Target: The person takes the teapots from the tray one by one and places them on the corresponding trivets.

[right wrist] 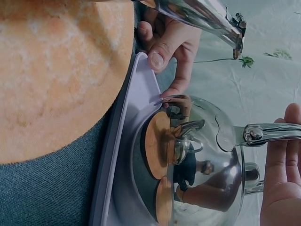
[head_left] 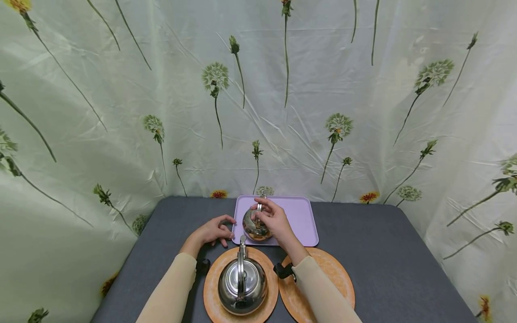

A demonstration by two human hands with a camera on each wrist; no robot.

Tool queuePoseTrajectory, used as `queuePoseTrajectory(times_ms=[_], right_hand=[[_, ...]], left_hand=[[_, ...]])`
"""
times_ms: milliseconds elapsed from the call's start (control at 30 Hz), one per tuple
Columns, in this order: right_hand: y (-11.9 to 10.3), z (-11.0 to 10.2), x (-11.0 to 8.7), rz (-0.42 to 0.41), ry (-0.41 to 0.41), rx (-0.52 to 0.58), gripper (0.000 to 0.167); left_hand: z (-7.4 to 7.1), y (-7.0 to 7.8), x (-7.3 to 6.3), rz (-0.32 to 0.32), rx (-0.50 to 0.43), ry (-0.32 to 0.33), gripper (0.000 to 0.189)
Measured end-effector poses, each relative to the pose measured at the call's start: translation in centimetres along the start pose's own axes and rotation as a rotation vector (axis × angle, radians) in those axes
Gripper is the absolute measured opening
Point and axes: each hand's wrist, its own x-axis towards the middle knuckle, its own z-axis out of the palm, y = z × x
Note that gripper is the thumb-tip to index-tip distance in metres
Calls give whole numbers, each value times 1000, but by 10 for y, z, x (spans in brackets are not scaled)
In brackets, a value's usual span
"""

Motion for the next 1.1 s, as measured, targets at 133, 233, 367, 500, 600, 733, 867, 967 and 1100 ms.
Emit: queuePoseTrajectory(times_ms=[133, 233, 367, 500, 600, 733, 867, 967, 1100], right_hand=[[0, 0, -1, -1, 2, 1, 46], [-1, -1, -2, -3, 10, 1, 46], [-2, -1, -3, -10, 18, 7, 44], [-4, -1, -4, -11, 18, 20, 43], [-6, -1, -6, -4, 16, 29, 44], [-9, -2, -7, -8, 23, 31, 44], [-11, -3, -8, -24, 34, 35, 44], [-14, -6, -9, -33, 38, 42, 44], [-19, -9, -12, -42, 42, 40, 43]], left_hand=[[0, 0, 0, 1, -3, -5, 46], [0, 0, 0, 1, -2, -6, 45], [0, 1, -1, 4, 2, 1, 46], [1, 0, -1, 12, 2, 5, 46], [1, 0, -1, 8, -2, 6, 45], [1, 0, 0, 5, -4, 5, 45], [0, 0, 0, 15, -6, 2, 45], [0, -1, 0, 22, -9, -2, 46], [-1, -2, 1, 23, -8, -5, 46]])
